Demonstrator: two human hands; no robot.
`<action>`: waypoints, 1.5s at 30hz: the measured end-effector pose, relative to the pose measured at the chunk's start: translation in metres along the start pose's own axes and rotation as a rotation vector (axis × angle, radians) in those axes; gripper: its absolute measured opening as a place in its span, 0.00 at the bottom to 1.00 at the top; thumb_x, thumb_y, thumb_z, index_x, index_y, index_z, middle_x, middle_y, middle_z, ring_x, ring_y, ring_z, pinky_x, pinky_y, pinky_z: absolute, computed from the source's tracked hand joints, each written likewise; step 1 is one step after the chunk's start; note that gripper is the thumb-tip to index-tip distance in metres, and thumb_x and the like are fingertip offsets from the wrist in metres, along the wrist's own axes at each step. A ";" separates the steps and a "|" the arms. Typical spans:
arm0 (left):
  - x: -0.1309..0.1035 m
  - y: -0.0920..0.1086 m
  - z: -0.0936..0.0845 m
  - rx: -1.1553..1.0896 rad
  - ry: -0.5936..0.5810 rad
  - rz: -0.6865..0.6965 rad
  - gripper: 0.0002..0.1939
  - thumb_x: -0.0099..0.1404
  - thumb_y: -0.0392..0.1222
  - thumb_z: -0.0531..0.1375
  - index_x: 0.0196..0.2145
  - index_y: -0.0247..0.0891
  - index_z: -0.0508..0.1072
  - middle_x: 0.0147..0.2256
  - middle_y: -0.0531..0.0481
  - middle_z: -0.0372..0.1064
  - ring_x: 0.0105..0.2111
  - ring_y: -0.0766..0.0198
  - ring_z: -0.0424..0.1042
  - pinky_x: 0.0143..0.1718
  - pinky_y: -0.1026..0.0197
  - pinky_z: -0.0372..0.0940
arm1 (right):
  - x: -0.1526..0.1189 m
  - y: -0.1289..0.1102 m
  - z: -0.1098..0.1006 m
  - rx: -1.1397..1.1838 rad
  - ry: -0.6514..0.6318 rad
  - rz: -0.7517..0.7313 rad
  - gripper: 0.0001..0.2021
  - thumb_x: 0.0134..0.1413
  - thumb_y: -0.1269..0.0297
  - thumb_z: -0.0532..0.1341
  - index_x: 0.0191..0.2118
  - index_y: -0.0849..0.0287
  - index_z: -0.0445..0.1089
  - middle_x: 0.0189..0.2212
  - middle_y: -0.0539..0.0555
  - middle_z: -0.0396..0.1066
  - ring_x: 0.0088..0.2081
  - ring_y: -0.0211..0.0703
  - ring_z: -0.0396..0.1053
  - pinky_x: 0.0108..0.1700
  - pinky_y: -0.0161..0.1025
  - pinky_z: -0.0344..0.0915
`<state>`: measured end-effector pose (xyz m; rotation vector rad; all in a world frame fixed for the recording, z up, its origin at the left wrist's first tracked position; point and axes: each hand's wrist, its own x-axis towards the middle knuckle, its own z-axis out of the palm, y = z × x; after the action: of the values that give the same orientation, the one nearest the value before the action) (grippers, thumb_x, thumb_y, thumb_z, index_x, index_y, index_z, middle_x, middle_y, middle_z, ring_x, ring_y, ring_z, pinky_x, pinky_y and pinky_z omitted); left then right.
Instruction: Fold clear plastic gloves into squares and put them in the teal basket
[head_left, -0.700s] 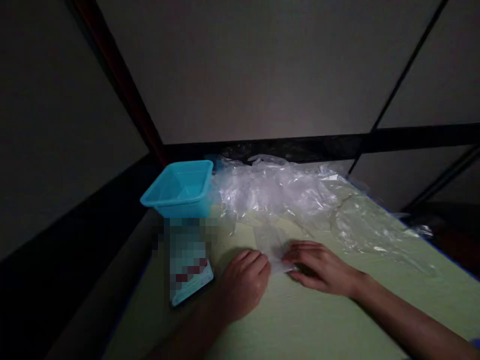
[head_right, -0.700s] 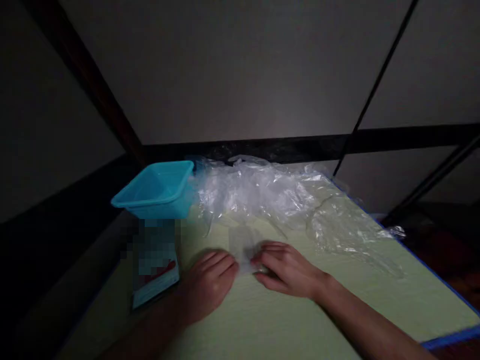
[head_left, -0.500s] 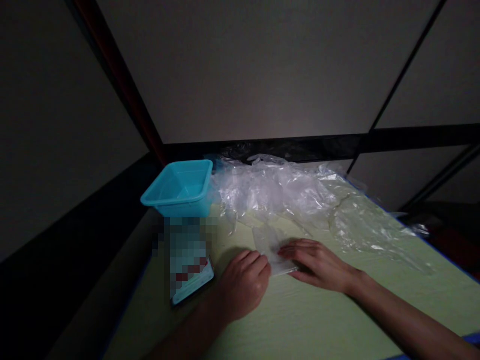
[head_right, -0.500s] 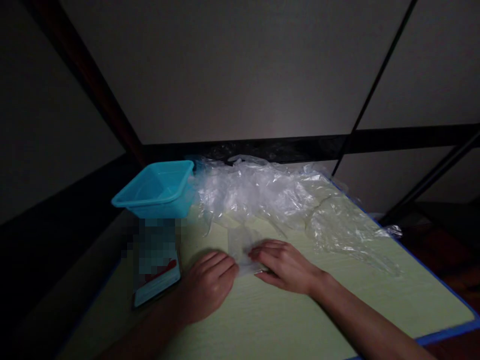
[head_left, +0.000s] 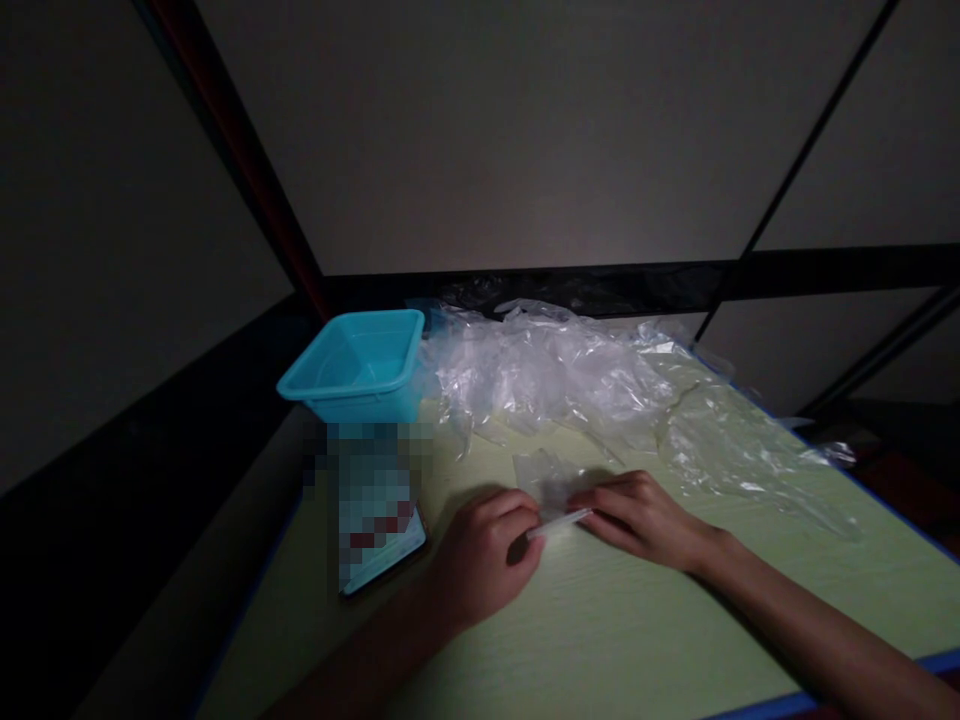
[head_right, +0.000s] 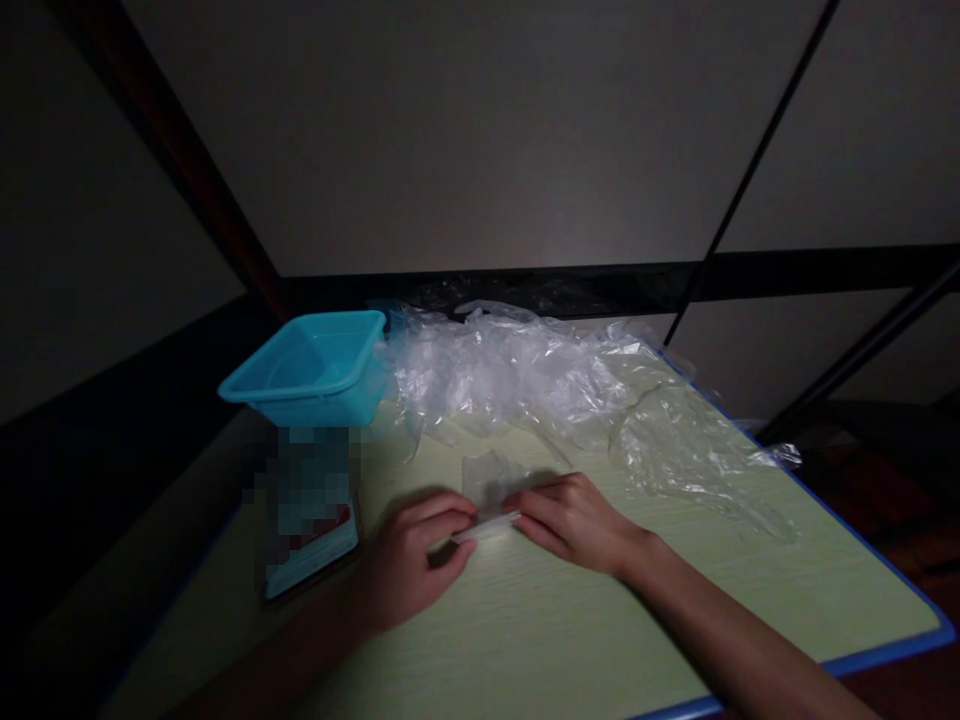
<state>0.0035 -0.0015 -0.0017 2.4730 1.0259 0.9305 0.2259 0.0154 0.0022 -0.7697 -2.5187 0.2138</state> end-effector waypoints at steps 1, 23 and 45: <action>0.000 -0.001 0.000 -0.029 0.010 -0.020 0.06 0.57 0.31 0.55 0.28 0.35 0.72 0.31 0.47 0.71 0.31 0.62 0.70 0.34 0.61 0.64 | 0.000 0.000 0.000 0.005 0.010 0.023 0.11 0.62 0.64 0.51 0.43 0.61 0.67 0.24 0.51 0.72 0.23 0.38 0.68 0.26 0.35 0.60; 0.012 -0.008 0.009 -0.536 0.076 -0.496 0.01 0.53 0.33 0.57 0.26 0.36 0.66 0.23 0.54 0.67 0.24 0.66 0.72 0.23 0.69 0.62 | 0.016 -0.003 0.009 0.592 0.116 0.551 0.19 0.56 0.65 0.55 0.52 0.60 0.54 0.19 0.43 0.61 0.20 0.33 0.59 0.22 0.31 0.55; 0.018 -0.018 0.012 -0.509 0.120 -0.604 0.36 0.48 0.25 0.59 0.52 0.42 0.49 0.27 0.63 0.60 0.20 0.72 0.67 0.25 0.68 0.62 | 0.025 0.011 0.007 0.525 0.231 0.641 0.14 0.52 0.59 0.55 0.42 0.57 0.53 0.21 0.45 0.67 0.18 0.38 0.66 0.18 0.32 0.60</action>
<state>0.0121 0.0231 -0.0114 1.5782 1.2767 0.9802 0.2098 0.0391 0.0037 -1.2521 -1.8021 0.8996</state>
